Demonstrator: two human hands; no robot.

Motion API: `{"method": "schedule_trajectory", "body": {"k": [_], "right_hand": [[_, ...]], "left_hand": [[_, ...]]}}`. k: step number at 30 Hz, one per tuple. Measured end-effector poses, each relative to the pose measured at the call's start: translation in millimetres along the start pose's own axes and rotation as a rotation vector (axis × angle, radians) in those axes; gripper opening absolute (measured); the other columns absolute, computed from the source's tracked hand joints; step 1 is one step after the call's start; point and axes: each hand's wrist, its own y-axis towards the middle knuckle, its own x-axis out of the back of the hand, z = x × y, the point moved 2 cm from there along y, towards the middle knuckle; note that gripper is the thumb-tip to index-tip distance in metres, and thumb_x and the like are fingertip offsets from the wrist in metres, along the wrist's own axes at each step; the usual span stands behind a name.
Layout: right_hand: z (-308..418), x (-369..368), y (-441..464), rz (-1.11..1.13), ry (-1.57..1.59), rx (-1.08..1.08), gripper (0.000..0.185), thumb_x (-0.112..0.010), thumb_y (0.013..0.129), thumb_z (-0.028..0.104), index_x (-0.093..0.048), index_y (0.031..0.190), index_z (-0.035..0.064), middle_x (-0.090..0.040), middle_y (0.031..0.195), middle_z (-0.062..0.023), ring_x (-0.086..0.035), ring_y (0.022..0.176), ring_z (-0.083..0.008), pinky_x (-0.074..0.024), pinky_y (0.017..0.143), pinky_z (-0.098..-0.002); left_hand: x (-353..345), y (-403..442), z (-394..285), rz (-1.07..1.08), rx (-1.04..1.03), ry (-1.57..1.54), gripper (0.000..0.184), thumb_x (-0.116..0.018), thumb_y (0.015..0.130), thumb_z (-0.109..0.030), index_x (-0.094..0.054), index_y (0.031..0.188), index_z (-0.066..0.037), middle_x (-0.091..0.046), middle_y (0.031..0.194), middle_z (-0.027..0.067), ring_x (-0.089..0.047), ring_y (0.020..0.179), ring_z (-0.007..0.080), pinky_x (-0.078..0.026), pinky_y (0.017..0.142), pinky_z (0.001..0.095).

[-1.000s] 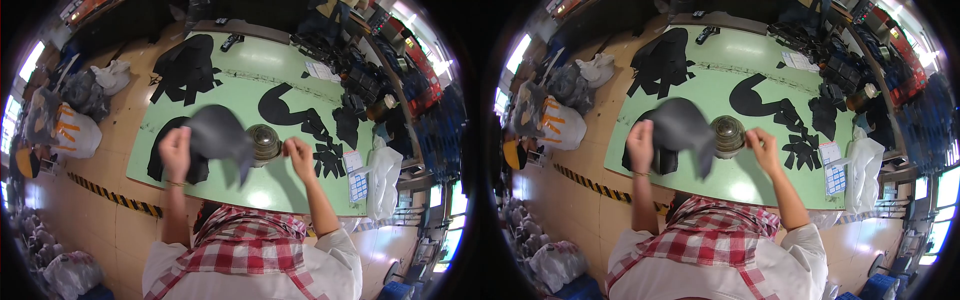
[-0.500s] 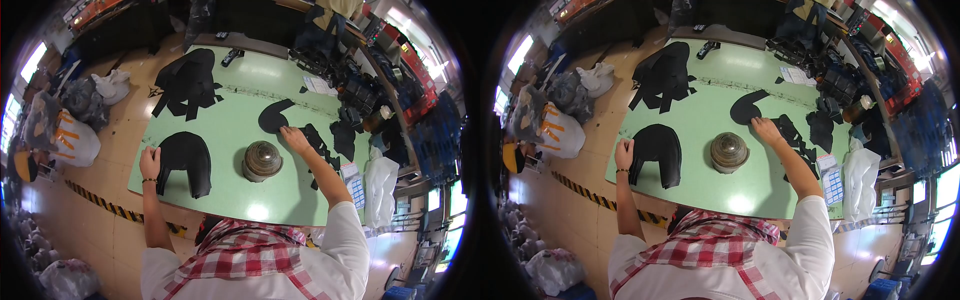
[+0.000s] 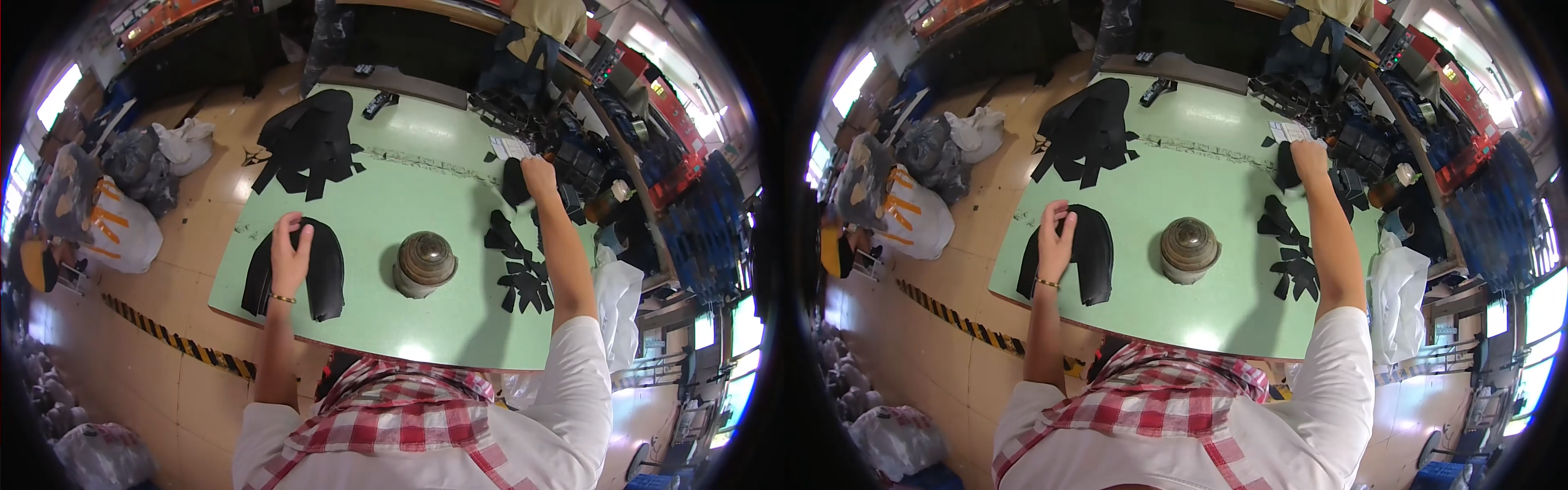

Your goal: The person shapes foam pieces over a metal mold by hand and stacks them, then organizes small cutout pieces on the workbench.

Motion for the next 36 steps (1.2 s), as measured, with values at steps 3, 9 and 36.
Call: {"method": "schedule_trajectory", "body": {"k": [3,9,36], "right_hand": [[28,81,-12,-0.184,0.271,-0.314,0.025,-0.056,0.097,0.023,-0.066,0.098,0.0009,-0.066,0.079,-0.0214,-0.069,0.075,-0.0277,-0.0535,0.067,-0.038],[80,141,-17,-0.148,1.623,-0.055,0.035,-0.059,0.099,0.026,-0.064,0.108,-0.0077,-0.068,0.082,-0.0042,-0.063,0.071,-0.007,-0.0483,0.062,-0.0246],[162,174,-92,-0.379,1.188,-0.001,0.056,-0.031,0.101,0.047,-0.052,0.139,0.0112,-0.041,0.15,-0.0134,-0.03,0.144,-0.032,-0.0151,0.118,-0.0475]], "left_hand": [[-8,1,-23,0.073,0.052,-0.116,0.031,-0.061,0.095,-0.018,-0.053,0.12,-0.001,-0.059,0.121,0.0137,-0.059,0.108,0.0254,-0.047,0.094,0.037],[-36,10,-42,0.27,0.189,-0.694,0.044,-0.045,0.104,-0.033,-0.05,0.129,0.002,-0.054,0.134,0.0148,-0.049,0.129,0.0237,-0.037,0.107,0.0359],[-131,-26,-159,1.086,0.522,-1.271,0.053,-0.039,0.106,-0.032,-0.027,0.148,-0.003,-0.041,0.145,0.0144,-0.052,0.125,0.023,-0.045,0.106,0.0447]]}}
